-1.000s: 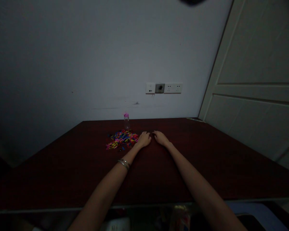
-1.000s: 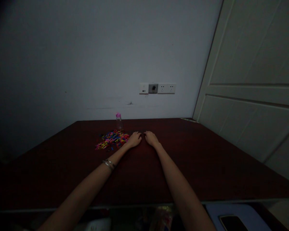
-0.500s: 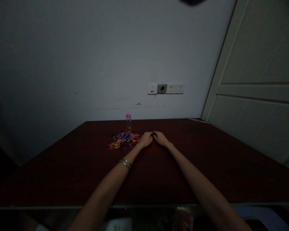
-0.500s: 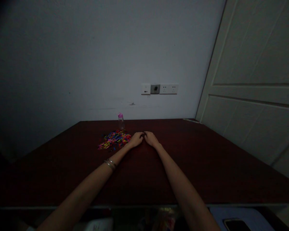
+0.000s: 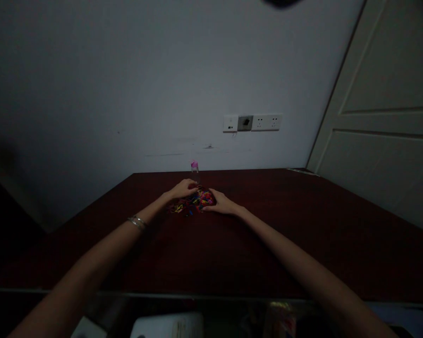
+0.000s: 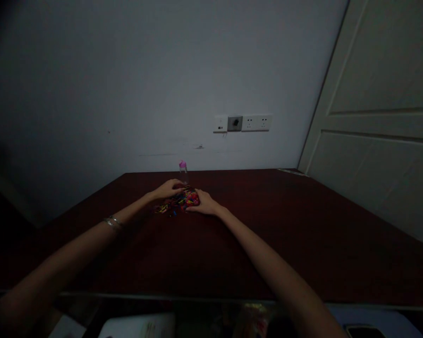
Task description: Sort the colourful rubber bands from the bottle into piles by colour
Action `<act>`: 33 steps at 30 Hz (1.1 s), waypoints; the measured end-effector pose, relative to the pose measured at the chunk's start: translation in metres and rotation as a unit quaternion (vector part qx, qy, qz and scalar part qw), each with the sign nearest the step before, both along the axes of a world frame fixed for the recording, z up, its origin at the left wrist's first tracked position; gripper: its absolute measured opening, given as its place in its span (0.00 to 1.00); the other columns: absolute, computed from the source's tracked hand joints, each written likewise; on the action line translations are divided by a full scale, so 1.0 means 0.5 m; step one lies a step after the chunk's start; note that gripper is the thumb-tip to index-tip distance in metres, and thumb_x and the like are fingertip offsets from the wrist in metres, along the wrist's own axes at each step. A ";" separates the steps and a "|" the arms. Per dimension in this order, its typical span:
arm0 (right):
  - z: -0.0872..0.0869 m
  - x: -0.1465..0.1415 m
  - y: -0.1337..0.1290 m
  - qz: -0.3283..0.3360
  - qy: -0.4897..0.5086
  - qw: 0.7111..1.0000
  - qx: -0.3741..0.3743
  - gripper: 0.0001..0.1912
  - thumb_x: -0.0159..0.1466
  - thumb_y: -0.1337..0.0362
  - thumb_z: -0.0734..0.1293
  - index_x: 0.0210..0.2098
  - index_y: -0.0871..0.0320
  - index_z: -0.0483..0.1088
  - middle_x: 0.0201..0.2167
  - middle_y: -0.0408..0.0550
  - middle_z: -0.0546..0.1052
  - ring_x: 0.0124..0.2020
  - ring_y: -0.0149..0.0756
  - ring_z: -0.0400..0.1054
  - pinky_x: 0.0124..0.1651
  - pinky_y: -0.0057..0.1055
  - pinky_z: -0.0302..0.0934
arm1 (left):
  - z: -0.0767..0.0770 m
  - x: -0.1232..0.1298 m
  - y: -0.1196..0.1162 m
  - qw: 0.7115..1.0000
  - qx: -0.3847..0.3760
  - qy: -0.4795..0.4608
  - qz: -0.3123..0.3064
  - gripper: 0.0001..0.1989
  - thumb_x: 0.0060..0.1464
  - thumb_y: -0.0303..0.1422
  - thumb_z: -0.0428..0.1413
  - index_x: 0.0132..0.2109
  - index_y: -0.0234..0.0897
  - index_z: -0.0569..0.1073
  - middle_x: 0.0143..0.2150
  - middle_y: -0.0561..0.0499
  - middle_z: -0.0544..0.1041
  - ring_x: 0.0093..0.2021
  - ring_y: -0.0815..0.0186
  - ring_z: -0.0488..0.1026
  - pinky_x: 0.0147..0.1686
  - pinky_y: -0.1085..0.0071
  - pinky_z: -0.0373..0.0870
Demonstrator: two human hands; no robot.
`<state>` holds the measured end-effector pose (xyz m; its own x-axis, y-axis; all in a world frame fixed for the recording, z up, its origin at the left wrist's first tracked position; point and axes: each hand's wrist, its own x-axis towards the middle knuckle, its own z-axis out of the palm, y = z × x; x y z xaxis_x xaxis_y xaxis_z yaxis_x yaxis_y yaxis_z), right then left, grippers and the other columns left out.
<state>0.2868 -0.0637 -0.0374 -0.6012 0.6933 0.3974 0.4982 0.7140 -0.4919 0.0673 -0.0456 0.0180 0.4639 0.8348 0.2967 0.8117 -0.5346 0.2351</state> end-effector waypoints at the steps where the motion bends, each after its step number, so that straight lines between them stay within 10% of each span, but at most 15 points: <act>1: -0.004 -0.007 -0.001 0.007 -0.016 1.000 0.004 0.48 0.46 0.43 0.66 0.59 0.63 0.51 0.56 0.62 0.60 0.56 0.48 0.55 0.57 0.44 0.48 | -0.005 -0.026 -0.002 1.000 -0.019 0.012 0.002 0.21 0.49 0.41 0.50 0.47 0.34 0.71 0.47 0.45 0.73 0.47 0.61 0.68 0.49 0.68 0.61; 12: -0.012 -0.076 0.042 -0.018 -0.097 0.995 0.021 0.52 0.47 0.37 0.62 0.61 0.62 0.46 0.61 0.63 0.51 0.62 0.53 0.40 0.59 0.47 0.40 | -0.037 -0.077 -0.039 0.989 -0.115 0.088 0.040 0.38 0.41 0.53 0.54 0.57 0.39 0.60 0.55 0.42 0.65 0.54 0.54 0.60 0.49 0.65 0.57; 33: 0.001 -0.104 0.017 -0.062 -0.153 0.980 0.107 0.22 0.61 0.54 0.58 0.49 0.62 0.61 0.46 0.60 0.64 0.48 0.49 0.56 0.47 0.45 0.54 | -0.075 -0.032 -0.037 0.992 -0.014 0.121 0.013 0.20 0.53 0.39 0.47 0.51 0.34 0.61 0.45 0.43 0.63 0.44 0.61 0.65 0.45 0.67 0.62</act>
<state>0.2350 -0.0550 -0.0370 -0.6311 0.6890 0.3564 0.6887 0.7091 -0.1513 0.0511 -0.0642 -0.0195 0.4977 0.8533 0.1551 0.8593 -0.5095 0.0455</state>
